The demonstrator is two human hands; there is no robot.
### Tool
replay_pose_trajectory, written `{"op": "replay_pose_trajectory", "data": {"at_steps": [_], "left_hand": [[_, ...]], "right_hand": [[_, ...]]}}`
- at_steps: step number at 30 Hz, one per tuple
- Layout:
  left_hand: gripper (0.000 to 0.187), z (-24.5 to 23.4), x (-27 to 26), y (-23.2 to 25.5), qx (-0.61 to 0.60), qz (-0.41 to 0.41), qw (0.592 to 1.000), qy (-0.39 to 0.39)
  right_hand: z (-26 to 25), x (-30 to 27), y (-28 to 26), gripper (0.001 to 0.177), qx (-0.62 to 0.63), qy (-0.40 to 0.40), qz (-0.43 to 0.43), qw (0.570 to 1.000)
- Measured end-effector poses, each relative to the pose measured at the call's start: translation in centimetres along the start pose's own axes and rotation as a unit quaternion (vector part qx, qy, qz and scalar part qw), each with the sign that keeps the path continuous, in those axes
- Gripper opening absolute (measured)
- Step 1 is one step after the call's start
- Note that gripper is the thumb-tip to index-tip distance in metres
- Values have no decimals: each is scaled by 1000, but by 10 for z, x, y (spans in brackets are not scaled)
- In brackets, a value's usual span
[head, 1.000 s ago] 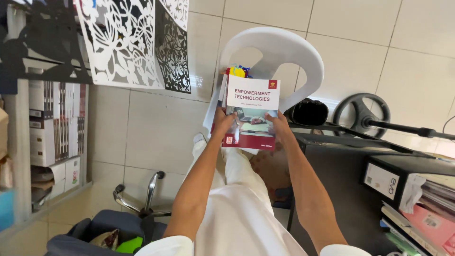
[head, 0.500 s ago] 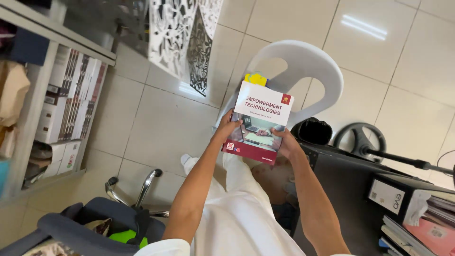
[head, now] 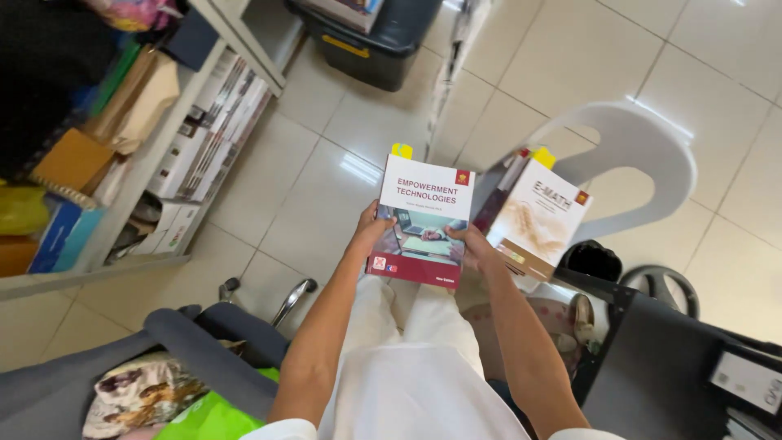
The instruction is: Moving and organizing books between a storage bin and a chair.
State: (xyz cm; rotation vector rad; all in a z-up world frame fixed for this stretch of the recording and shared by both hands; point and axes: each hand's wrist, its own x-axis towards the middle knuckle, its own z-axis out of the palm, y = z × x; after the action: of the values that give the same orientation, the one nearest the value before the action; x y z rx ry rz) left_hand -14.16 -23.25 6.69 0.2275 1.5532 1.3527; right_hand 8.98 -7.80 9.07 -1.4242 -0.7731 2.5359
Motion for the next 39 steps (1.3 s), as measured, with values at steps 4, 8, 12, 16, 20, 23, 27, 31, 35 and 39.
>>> {"op": "replay_pose_trajectory", "data": {"at_steps": [4,8,12,16,20,23,27,31,35,39], "left_hand": [[54,-77,-6,32,-7,5,999,34],[52,-132,7,64,-11,7,997,71],[50,-161,20,107,-32,36,996,77],[49,-170,69,132,-30,35,996,71],[50,-165,126,175,-23,26,997,74],[48,-158,183,199,-21,43,997,68],[49,-145,253,241,-33,24,996,77],[43,-133,337,248,-37,88,993,76],[29,-128,401,257,-7,90,982,168],[27,-122,415,323,13,39,970,238]], "right_hand": [[88,21,4,42,-34,-28,7,999],[151,51,-8,43,-48,-68,7,996],[201,74,-33,42,-57,-82,4,995],[216,112,-66,40,-63,-81,-25,994],[232,152,-114,41,-56,-71,-39,995],[244,179,-160,42,-56,-54,-42,996],[275,216,-237,44,-84,-24,-60,994],[264,290,-292,44,-104,-5,-94,990],[272,345,-358,38,-255,56,-159,952],[300,395,-426,35,-423,130,-184,878]]}}
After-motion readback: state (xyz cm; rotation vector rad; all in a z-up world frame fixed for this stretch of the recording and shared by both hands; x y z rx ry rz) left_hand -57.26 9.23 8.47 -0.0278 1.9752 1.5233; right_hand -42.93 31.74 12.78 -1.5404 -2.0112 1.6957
